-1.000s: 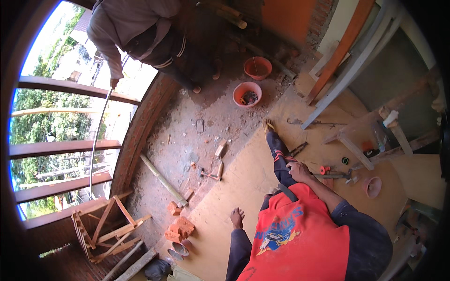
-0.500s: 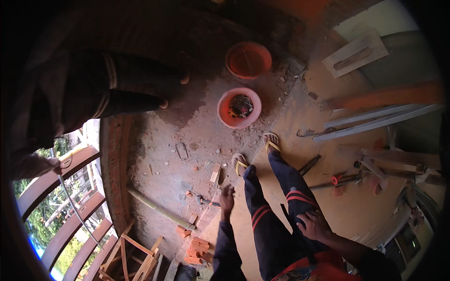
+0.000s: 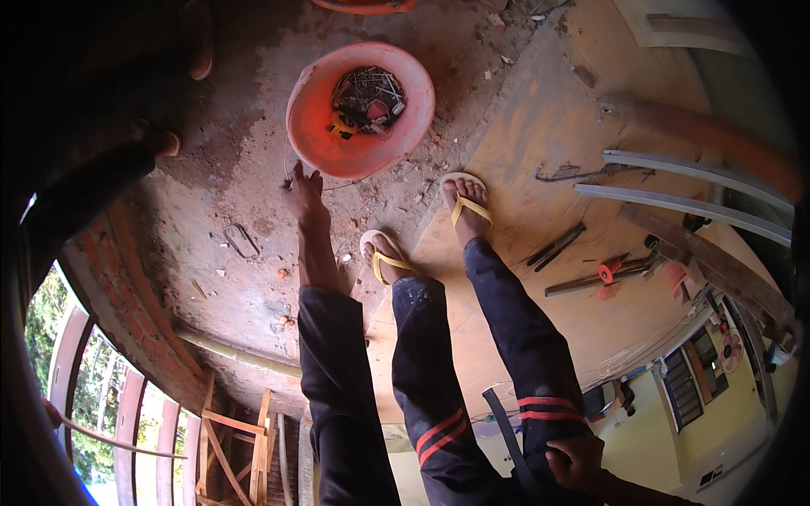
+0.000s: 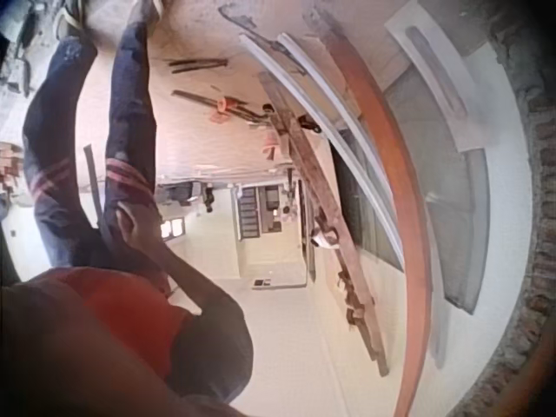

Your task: The person positions a long wooden plank against a tiled wall and uses a hammer to drive nails into it. A coworker assists by holding the plank and hammering additional nails. The person then walks inside to retrieve a wire from a bucket.

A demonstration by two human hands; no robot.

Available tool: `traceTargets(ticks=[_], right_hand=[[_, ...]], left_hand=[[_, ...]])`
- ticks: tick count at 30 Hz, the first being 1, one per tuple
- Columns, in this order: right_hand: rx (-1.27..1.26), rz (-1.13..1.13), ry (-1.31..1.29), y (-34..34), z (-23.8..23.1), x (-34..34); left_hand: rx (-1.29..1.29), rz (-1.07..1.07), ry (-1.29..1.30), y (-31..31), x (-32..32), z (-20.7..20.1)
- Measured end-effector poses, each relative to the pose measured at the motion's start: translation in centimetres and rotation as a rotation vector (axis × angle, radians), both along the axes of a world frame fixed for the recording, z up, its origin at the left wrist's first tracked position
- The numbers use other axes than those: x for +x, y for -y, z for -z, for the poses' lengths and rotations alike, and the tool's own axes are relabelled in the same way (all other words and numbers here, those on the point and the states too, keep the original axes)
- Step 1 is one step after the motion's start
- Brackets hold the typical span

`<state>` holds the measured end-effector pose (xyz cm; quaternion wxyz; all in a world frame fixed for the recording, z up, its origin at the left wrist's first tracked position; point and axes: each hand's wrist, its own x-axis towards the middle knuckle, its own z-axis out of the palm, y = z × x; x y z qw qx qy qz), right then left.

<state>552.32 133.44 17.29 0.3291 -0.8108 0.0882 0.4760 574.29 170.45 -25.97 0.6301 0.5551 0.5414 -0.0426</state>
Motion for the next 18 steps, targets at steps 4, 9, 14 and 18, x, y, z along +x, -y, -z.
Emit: traceTargets(ticks=[4,9,14,18], right_hand=[[-0.029,-0.024,-0.076,-0.3,0.1,1.4],[0.041,-0.018,-0.018,-2.0,4.5,5.5],[0.146,-0.009,0.353,-6.2,16.5,12.7],[0.196,-0.077,0.609,-12.2,26.1,17.5]], left_hand=[[-0.133,-0.197,0.165,2.5,-0.4,-6.6],[-0.039,0.199,0.344,10.1,-0.6,-12.4],[-0.060,0.241,0.228,11.9,-1.9,-18.5],[-0.033,0.466,0.108,11.6,-5.1,-24.5]])
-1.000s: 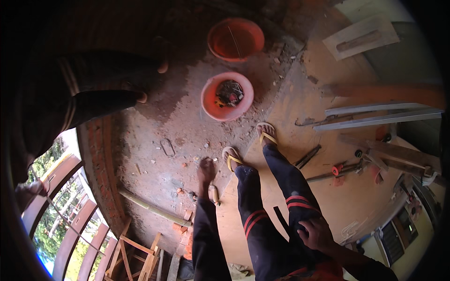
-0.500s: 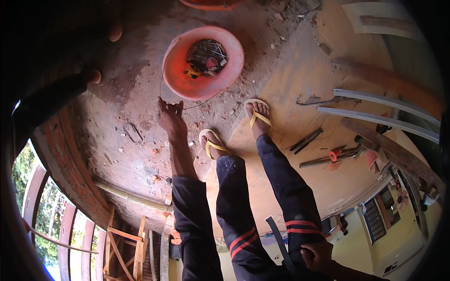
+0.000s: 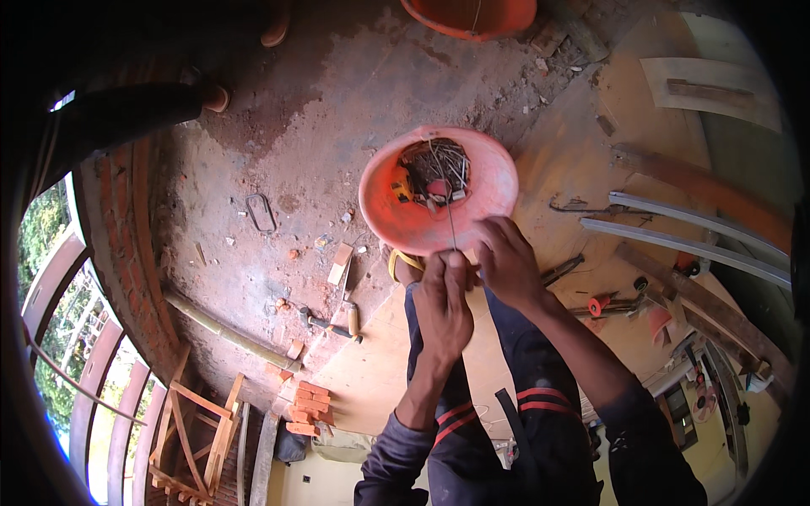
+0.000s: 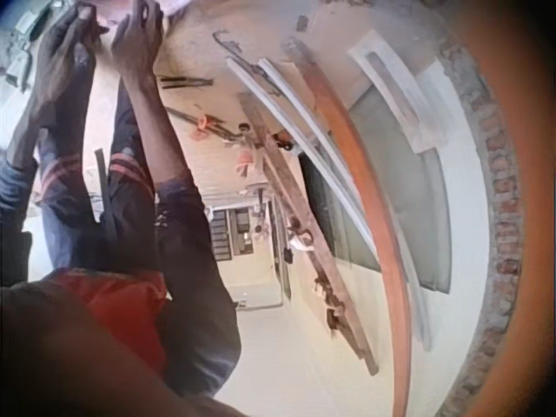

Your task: The person positions a long wooden plank against a tiled wall and uses a hammer to drive nails into it. A coworker assists by holding the plank and hammering additional nails. The person then walks inside to retrieve a wire from a bucket.

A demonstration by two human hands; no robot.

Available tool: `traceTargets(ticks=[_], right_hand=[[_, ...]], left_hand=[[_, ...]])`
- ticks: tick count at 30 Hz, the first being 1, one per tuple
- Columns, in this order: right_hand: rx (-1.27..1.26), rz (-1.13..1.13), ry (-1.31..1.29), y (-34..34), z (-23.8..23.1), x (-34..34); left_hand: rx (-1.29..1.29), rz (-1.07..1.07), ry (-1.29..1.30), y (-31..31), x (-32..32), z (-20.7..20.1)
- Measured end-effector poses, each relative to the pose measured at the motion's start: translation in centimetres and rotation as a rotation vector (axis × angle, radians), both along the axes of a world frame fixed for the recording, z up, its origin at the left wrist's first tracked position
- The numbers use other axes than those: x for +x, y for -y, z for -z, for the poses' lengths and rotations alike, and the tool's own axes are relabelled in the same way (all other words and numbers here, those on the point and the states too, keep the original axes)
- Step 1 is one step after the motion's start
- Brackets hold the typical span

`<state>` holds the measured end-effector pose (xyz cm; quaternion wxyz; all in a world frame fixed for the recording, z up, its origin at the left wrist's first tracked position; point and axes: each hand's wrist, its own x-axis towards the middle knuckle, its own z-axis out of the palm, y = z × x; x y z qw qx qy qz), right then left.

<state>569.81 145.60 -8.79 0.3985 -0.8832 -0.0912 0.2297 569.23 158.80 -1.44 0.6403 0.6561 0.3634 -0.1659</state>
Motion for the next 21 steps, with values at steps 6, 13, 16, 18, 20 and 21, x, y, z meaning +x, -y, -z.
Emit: traceTargets(ticks=[6,13,16,18,20,21], right_hand=[[-0.366,-0.374,0.066,-3.6,8.2,0.6],[-0.529,-0.422,0.208,-0.3,9.6,-3.8],[-0.589,-0.329,0.129,0.8,9.7,-4.3],[-0.623,-0.265,0.077,1.6,9.7,-4.0],[-0.607,-0.260,0.093,2.3,9.7,-3.4],[-0.580,-0.249,0.129,2.6,9.7,-3.0]], left_hand=[[-0.172,0.140,-0.110,1.1,-3.3,-7.1],[-0.265,0.071,-0.124,2.9,-5.5,-9.2],[-0.267,0.119,-0.130,3.4,-5.6,-9.1],[-0.256,0.170,-0.156,3.5,-5.4,-9.2],[-0.246,0.216,-0.148,3.7,-5.3,-9.3],[-0.241,0.236,-0.126,3.7,-5.2,-9.3]])
